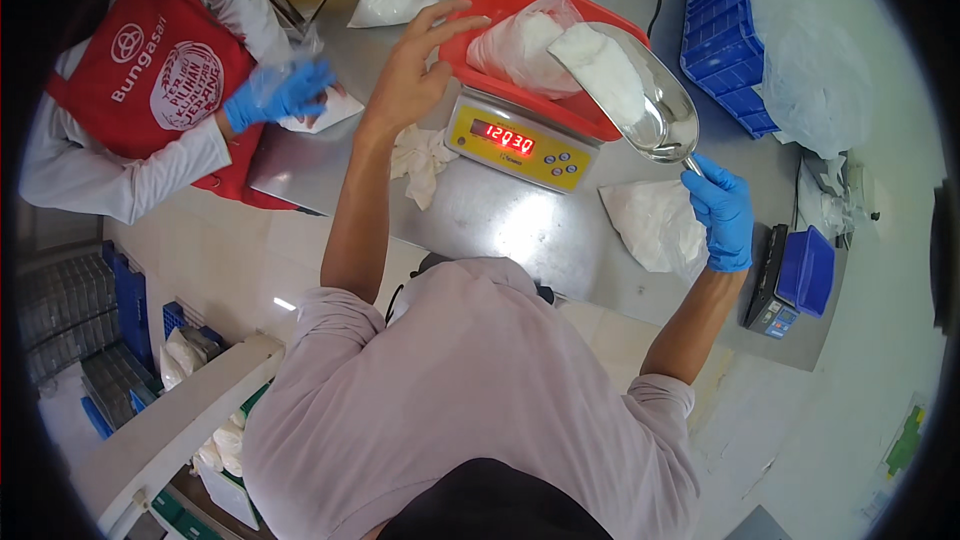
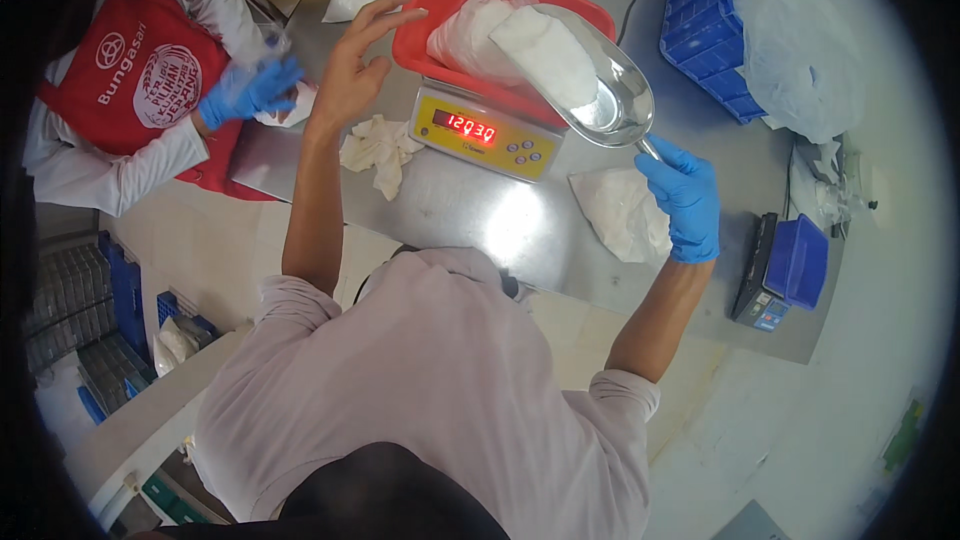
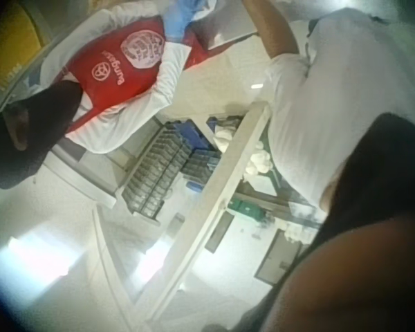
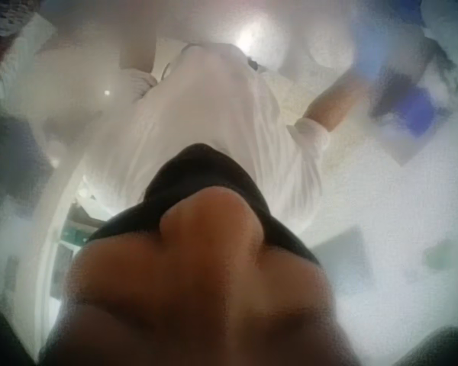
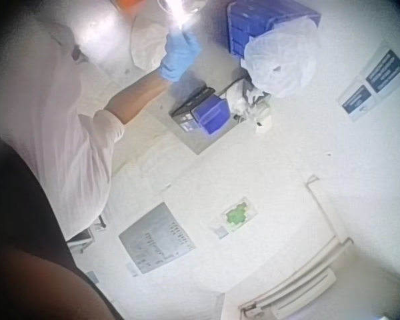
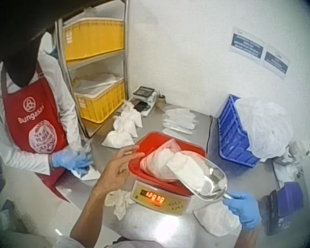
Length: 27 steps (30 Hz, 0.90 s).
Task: The person scoops white powder from a large bag into small plastic bags placed on a digital scale, adjusting the amount to reach a target weight. After filling several bags, the person places them on a metal trolley and moves the trolley to a storage area.
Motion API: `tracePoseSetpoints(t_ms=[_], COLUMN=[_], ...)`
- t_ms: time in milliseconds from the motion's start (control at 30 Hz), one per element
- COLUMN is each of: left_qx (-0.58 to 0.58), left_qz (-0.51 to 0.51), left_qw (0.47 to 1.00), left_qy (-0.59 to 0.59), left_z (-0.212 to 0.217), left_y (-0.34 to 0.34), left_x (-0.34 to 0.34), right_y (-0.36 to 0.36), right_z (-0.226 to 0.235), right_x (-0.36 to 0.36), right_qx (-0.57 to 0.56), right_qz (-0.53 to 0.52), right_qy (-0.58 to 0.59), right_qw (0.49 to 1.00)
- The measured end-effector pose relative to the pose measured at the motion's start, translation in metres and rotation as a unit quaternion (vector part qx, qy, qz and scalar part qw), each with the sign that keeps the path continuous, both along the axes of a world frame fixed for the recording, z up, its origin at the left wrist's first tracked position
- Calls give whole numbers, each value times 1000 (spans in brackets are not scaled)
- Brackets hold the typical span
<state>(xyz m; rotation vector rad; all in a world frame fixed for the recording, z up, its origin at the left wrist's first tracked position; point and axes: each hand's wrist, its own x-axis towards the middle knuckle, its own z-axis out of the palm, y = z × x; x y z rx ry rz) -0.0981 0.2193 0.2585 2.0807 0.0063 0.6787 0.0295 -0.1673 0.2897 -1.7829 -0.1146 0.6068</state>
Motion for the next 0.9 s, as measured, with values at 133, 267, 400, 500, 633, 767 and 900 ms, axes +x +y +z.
tracePoseSetpoints(t_ms=[133, 267, 400, 500, 633, 767, 900], left_qx=[-43, -123, -54, 55, 220, 266, 103], left_qz=[22, 40, 39, 28, 36, 145, 169], left_qw=[999, 992, 998, 998, 973, 952, 979], left_qy=[-21, -8, 3, 29, 55, -34, 58], left_z=[-10, -24, -1, 3, -1, -12, -36], left_y=[3, 3, -20, -22, -25, -29, -23], left_x=[3, 18, 48, 76, 102, 112, 124], right_y=[-12, -7, 6, 16, 26, 34, 42], right_z=[-1, -5, 6, 11, 4, -7, -18], right_x=[-13, -18, -13, -8, 0, 9, 17], right_qx=[-2, 12, -36, -81, -77, -80, -69], right_qz=[-26, -35, -32, -15, -1, 6, 17], right_qy=[1, 9, -14, -51, -73, -92, -109], right_qw=[1000, 999, 999, 995, 994, 992, 991])
